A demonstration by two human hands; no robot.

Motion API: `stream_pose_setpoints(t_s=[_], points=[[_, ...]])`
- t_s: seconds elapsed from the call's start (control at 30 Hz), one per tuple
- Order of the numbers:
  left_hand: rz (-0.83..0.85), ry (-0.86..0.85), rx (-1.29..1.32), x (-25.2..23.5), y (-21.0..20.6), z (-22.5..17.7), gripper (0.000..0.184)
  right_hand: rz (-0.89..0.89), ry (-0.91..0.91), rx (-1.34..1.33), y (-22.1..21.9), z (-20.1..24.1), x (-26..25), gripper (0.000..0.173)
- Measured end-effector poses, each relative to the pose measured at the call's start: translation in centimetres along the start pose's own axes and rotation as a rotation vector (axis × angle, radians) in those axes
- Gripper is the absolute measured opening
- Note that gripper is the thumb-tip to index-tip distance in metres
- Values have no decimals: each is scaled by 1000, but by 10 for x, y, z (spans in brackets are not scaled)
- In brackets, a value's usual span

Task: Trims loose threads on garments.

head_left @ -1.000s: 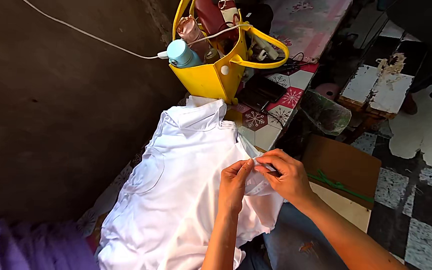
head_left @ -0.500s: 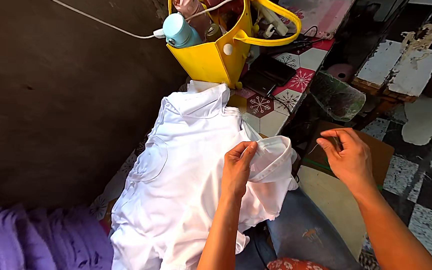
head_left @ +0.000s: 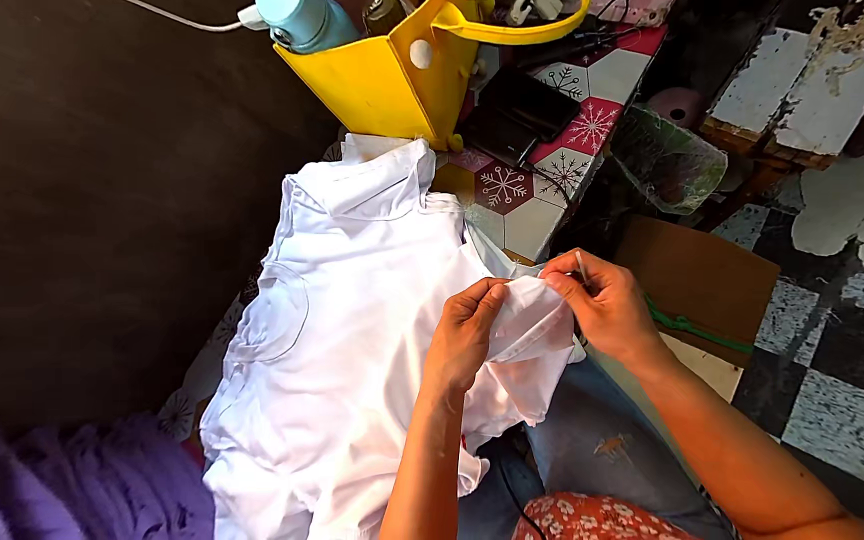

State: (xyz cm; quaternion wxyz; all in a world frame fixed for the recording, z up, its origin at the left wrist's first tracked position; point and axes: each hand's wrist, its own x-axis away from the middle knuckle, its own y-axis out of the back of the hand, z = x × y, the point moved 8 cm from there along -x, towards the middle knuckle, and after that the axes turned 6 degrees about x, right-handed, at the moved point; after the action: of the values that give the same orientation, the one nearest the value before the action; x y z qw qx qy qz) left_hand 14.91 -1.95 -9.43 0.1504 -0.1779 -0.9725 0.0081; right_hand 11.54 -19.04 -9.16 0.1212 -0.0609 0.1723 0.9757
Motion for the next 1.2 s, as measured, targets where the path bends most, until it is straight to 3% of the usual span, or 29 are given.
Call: stream_pose_setpoints(t_s=[0.07, 0.17, 0.27, 0.37, 0.47, 0.63, 0.77, 1.03, 1.2], points=[[11, 7, 21, 0, 0, 3, 29, -46, -137, -15, 17, -18, 0, 16], [-20, 34, 87, 0, 3, 1, 31, -243, -141, 336, 60, -34, -7, 24], [-69, 85, 151, 0, 5, 1, 35, -169, -82, 338, 58, -26, -6, 41], [-63, 82, 154, 0, 3, -3, 33, -54, 53, 178, 20, 1, 11, 42], [-61, 37, 169, 1, 0, -7, 26, 69, 233, 316, -3, 22, 14, 42], [-93, -39, 104, 0, 1, -16, 18, 32, 603, 456, -10, 36, 1, 36], [-103, -76, -7, 0, 1, -18, 16, 103, 720, 438, -10, 35, -3, 37], [-97, -149, -167, -2, -4, -25, 12, 166, 746, 362, -5, 34, -8, 30], [-84, -178, -156, -3, -6, -23, 13, 124, 614, 227, 8, 21, -11, 25]])
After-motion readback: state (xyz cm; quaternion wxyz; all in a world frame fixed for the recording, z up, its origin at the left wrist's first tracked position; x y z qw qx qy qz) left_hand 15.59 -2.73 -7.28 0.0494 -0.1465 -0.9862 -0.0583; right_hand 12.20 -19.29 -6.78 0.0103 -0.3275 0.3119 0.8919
